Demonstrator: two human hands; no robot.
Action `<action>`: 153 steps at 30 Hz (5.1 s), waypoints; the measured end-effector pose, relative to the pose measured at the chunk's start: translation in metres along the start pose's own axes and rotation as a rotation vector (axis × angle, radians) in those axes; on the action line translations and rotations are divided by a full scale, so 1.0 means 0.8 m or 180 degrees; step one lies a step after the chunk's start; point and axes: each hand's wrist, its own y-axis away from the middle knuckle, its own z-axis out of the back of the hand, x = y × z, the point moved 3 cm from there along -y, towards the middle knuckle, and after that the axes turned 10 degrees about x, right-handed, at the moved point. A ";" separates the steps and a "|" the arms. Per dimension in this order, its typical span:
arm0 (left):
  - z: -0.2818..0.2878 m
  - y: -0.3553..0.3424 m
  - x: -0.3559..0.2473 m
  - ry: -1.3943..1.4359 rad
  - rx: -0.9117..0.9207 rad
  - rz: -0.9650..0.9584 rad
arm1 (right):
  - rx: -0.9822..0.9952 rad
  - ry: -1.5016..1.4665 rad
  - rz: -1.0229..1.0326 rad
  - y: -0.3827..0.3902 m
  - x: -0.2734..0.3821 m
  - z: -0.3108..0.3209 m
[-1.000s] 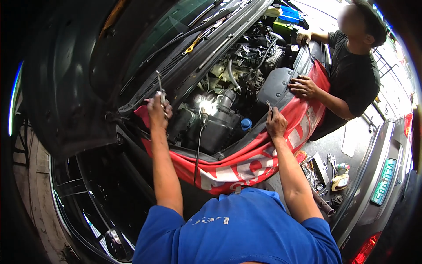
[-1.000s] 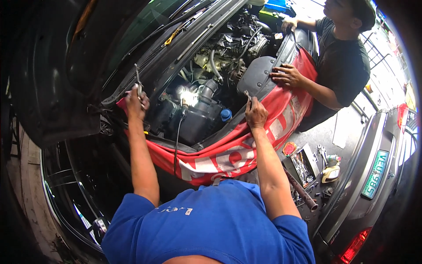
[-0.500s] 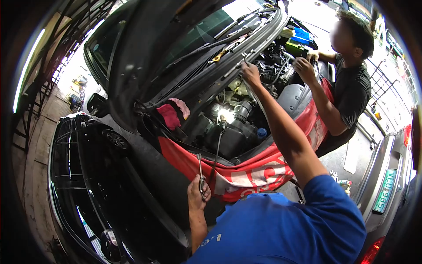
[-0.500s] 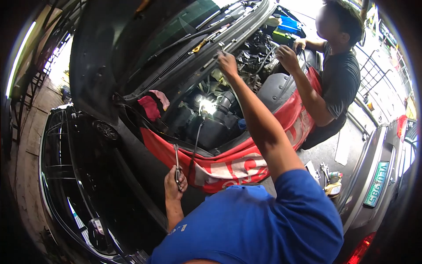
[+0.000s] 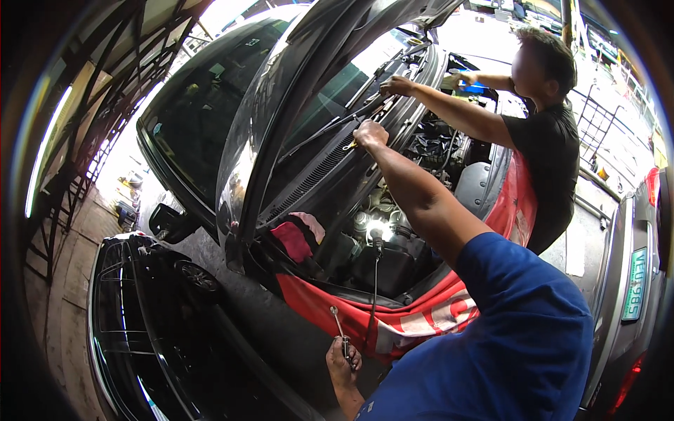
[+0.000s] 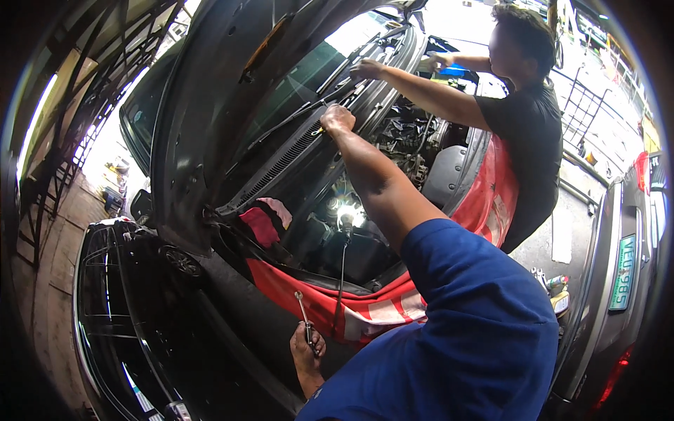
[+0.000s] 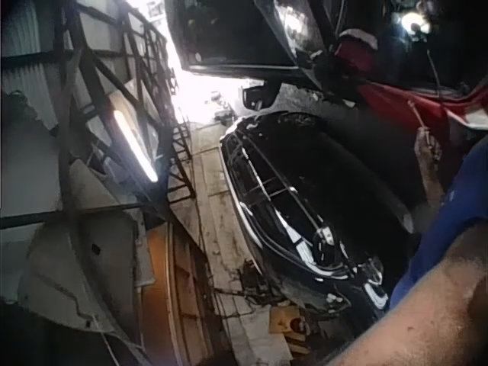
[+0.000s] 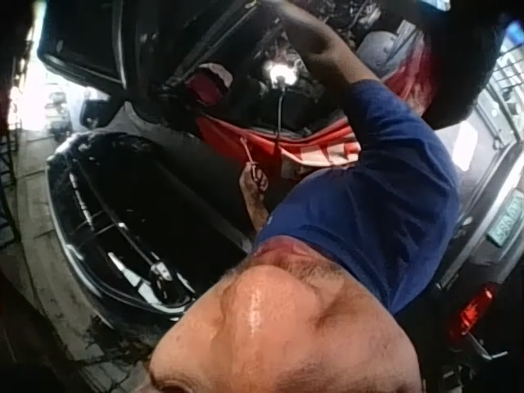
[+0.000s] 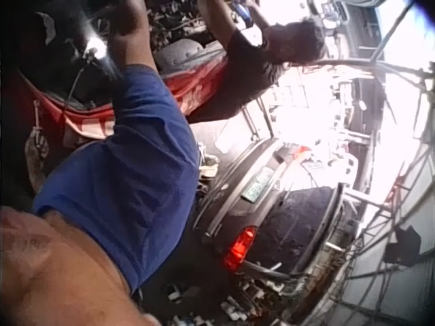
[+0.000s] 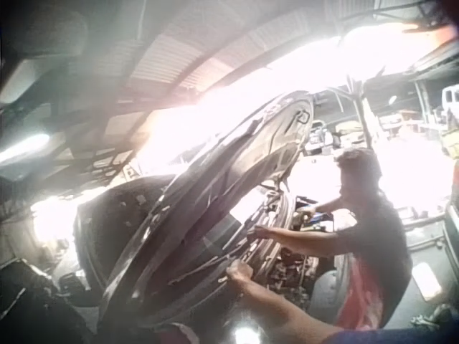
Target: The recorder is repairing or servicing a vehicle engine, using tools to manipulate components.
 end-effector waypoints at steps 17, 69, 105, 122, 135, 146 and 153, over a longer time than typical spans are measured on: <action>-0.028 -0.050 0.000 -0.0246 0.0464 0.0225 | 0.0650 -0.2627 0.1018 0.126 -0.014 -0.034; -0.082 -0.116 0.096 -0.0868 0.1256 0.0411 | 0.1235 -0.4608 0.1010 0.693 -0.257 0.424; -0.077 -0.122 0.097 -0.0875 0.1275 0.0560 | 0.1359 -0.3738 0.0377 0.656 -0.240 0.405; -0.071 -0.124 0.100 -0.0874 0.1239 0.0516 | 0.1064 -0.3720 0.0232 0.642 -0.244 0.394; -0.077 -0.123 0.098 -0.0908 0.1338 0.0555 | 0.0979 -0.3678 0.0464 0.647 -0.249 0.397; -0.078 -0.122 0.097 -0.0896 0.1301 0.0573 | 0.1314 -0.3604 0.0433 0.648 -0.248 0.408; -0.076 -0.122 0.098 -0.0857 0.1273 0.0597 | 0.0924 -0.3589 0.0537 0.650 -0.248 0.409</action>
